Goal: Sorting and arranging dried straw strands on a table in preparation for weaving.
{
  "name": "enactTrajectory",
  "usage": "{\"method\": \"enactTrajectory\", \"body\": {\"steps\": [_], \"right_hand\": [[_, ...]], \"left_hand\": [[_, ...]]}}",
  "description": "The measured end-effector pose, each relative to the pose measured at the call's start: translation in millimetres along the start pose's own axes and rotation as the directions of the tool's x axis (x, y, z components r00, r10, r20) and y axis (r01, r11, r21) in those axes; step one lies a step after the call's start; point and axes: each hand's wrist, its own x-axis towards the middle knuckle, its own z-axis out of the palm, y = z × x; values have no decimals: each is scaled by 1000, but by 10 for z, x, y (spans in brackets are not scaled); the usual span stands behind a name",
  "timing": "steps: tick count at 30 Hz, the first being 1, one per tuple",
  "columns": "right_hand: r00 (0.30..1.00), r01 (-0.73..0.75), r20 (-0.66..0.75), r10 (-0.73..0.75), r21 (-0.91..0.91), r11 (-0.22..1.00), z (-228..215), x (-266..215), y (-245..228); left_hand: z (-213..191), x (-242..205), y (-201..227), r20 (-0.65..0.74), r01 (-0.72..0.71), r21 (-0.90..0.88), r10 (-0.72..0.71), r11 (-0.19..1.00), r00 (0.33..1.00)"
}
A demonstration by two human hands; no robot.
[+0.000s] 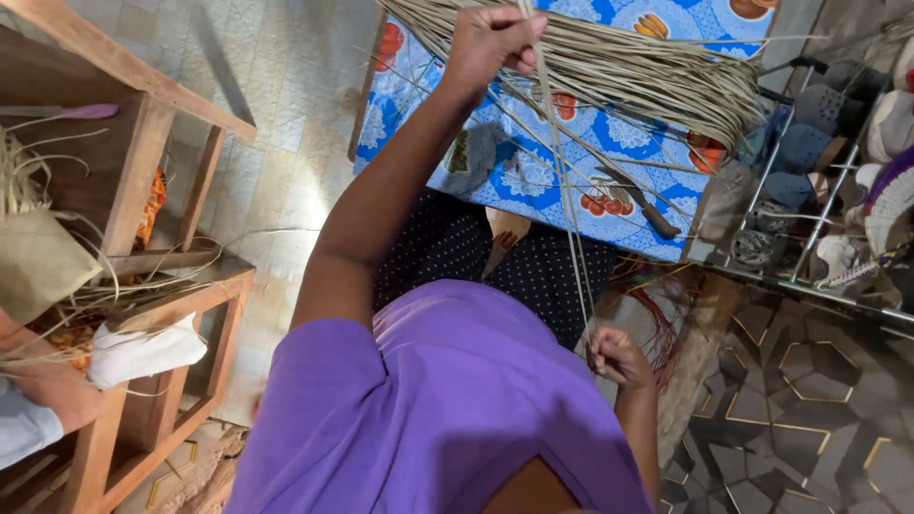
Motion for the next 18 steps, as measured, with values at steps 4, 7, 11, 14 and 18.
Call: {"method": "enactTrajectory", "body": {"steps": [4,7,11,14,18], "right_hand": [[998,51,-32,-50,27,998,-228,-135,157],[990,135,-32,-134,46,990,-270,-182,151],[895,445,-108,-433,127,887,-206,-264,120],[849,528,-138,-510,178,831,-36,-301,-11],[899,211,-369,-234,-102,972,-534,-385,100]], "left_hand": [[-251,90,-212,-84,-36,-10,35,999,996],[-429,135,-329,-192,-2,32,8,999,981],[-573,142,-288,-288,-15,24,22,1000,957],[-642,115,-297,-285,-49,36,57,998,957],[-657,69,-354,-295,31,77,-7,997,955]]}}
